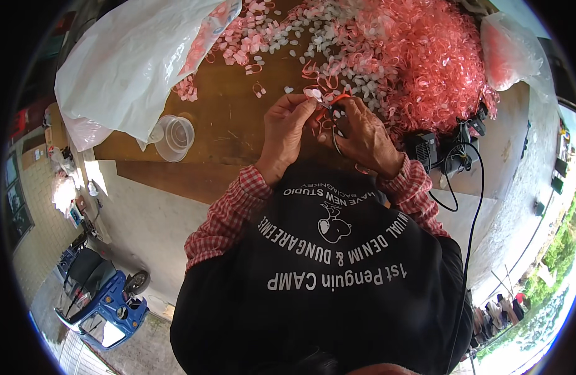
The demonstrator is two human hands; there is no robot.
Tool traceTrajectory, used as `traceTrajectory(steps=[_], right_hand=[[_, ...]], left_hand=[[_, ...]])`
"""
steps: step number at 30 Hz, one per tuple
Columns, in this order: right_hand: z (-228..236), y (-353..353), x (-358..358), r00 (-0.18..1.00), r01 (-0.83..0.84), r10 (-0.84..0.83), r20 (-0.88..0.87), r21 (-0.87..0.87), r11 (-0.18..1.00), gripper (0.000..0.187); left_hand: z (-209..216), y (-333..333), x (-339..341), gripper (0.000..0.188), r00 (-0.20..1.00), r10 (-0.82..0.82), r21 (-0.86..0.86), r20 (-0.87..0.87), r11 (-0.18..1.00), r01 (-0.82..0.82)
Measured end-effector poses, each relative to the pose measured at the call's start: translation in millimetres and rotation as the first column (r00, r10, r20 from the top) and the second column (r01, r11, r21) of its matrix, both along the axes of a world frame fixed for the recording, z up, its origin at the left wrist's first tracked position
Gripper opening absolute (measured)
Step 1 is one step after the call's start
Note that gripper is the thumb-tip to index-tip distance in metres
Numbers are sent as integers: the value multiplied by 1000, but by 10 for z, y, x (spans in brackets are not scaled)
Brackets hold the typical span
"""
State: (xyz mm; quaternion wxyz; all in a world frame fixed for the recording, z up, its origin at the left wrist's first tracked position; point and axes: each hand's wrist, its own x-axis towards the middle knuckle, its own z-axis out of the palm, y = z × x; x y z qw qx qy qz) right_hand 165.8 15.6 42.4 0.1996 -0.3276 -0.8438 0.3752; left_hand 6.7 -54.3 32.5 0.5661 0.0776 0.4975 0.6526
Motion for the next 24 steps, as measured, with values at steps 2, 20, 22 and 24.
traceTrajectory(steps=[2, 20, 22, 24], right_hand=[[8, -4, -7, 1000, -1, 1, 5, -5, 1000, 61], [-40, -33, 48, 927, 118, -140, 349, 82, 990, 33], [-36, -26, 35, 920, 135, -140, 367, 41, 990, 37], [-178, -24, 78, 908, 62, -96, 407, 97, 993, 38]], left_hand=[[23, 2, 15, 8, 993, -53, -38, -109, 998, 49], [20, 125, 106, 3, 907, -208, -104, -366, 978, 183], [-115, 120, 110, 3, 909, -185, -74, -374, 983, 170], [-198, 95, 111, 5, 909, -161, -44, -384, 987, 156]])
